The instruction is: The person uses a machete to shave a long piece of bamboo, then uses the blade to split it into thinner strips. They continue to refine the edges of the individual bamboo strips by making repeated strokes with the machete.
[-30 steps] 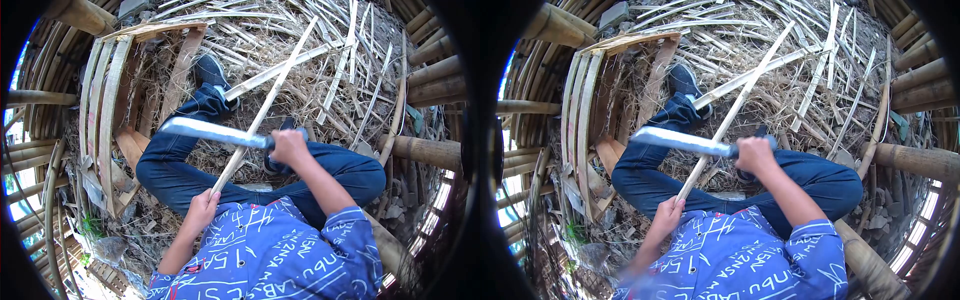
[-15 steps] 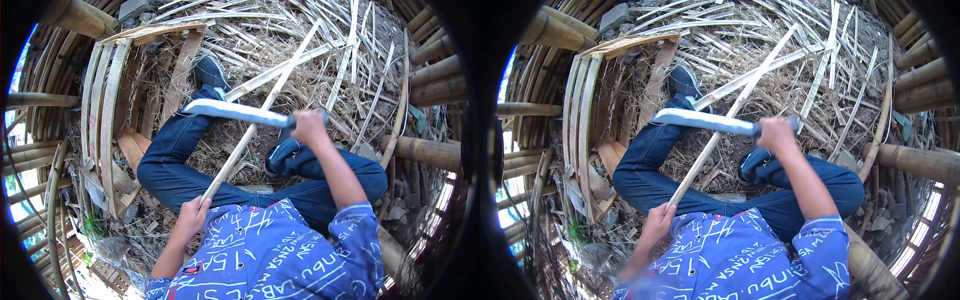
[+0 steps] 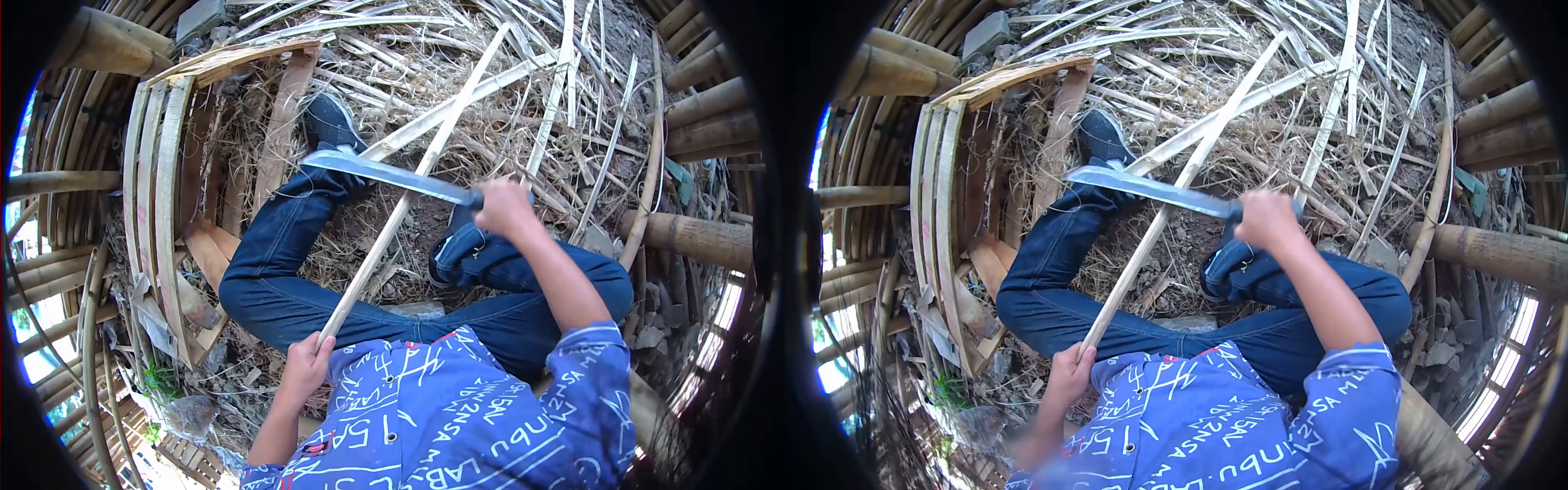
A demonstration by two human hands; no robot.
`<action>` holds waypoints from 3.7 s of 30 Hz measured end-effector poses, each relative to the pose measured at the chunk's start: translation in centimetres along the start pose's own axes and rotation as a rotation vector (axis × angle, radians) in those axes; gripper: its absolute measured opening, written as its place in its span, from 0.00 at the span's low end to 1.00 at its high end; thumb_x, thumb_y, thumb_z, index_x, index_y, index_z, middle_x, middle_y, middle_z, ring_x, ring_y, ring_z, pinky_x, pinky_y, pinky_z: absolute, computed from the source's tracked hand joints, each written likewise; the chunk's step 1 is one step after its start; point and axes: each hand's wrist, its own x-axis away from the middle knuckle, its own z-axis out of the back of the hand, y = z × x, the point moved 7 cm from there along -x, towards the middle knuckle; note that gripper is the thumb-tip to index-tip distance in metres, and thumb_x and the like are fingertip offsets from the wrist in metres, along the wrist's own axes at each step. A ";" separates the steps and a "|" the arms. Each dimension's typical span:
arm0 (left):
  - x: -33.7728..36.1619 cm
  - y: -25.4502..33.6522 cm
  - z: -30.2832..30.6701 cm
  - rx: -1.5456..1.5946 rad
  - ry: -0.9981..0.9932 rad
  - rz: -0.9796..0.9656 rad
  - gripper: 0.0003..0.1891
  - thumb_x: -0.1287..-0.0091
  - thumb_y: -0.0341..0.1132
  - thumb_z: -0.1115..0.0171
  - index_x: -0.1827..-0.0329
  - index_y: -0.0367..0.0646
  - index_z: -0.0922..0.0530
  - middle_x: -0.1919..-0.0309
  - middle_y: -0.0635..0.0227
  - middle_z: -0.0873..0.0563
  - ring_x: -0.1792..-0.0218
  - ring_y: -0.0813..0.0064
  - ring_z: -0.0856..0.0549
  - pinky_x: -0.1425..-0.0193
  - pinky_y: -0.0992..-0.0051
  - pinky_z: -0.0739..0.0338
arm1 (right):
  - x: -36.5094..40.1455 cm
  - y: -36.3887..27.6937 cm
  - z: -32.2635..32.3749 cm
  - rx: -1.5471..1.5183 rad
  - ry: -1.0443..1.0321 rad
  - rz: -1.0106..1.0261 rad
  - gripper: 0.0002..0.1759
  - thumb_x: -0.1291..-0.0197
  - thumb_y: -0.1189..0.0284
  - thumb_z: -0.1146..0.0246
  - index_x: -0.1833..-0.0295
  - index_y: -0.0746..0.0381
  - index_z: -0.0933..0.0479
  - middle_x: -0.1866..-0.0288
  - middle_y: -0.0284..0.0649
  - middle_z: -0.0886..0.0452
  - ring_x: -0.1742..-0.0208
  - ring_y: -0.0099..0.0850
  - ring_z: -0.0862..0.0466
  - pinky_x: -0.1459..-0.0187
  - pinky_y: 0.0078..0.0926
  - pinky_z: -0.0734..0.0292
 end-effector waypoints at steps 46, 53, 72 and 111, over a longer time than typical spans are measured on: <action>4.1 2.4 4.1 -0.328 0.223 -0.250 0.12 0.34 0.34 0.37 0.72 0.37 0.27 0.85 0.51 0.24 0.82 0.50 0.20 0.79 0.61 0.30 | 0.1 4.3 11.8 0.049 0.571 -0.072 0.08 0.50 0.66 0.38 0.67 0.58 0.19 0.75 0.48 0.17 0.69 0.46 0.14 0.59 0.43 0.18; 4.4 2.1 4.2 -0.158 0.108 -0.139 0.12 0.35 0.36 0.37 0.73 0.38 0.27 0.85 0.50 0.24 0.81 0.47 0.20 0.78 0.60 0.29 | 0.3 9.4 15.6 0.004 0.595 -0.311 0.10 0.49 0.65 0.38 0.70 0.62 0.20 0.72 0.47 0.15 0.68 0.45 0.13 0.60 0.41 0.17; 5.8 2.5 6.1 -0.293 0.239 -0.310 0.16 0.37 0.39 0.34 0.75 0.39 0.28 0.86 0.52 0.24 0.81 0.46 0.20 0.77 0.59 0.27 | 2.9 16.7 20.3 0.044 0.650 -0.480 0.12 0.53 0.61 0.33 0.65 0.55 0.18 0.69 0.47 0.15 0.63 0.46 0.14 0.55 0.45 0.20; 4.5 0.9 9.0 -0.347 0.294 -0.320 0.16 0.41 0.42 0.32 0.79 0.44 0.26 0.87 0.57 0.23 0.82 0.52 0.19 0.76 0.59 0.25 | 6.0 7.0 22.3 0.336 0.755 -0.018 0.05 0.54 0.66 0.34 0.71 0.55 0.20 0.76 0.42 0.17 0.71 0.40 0.14 0.64 0.41 0.21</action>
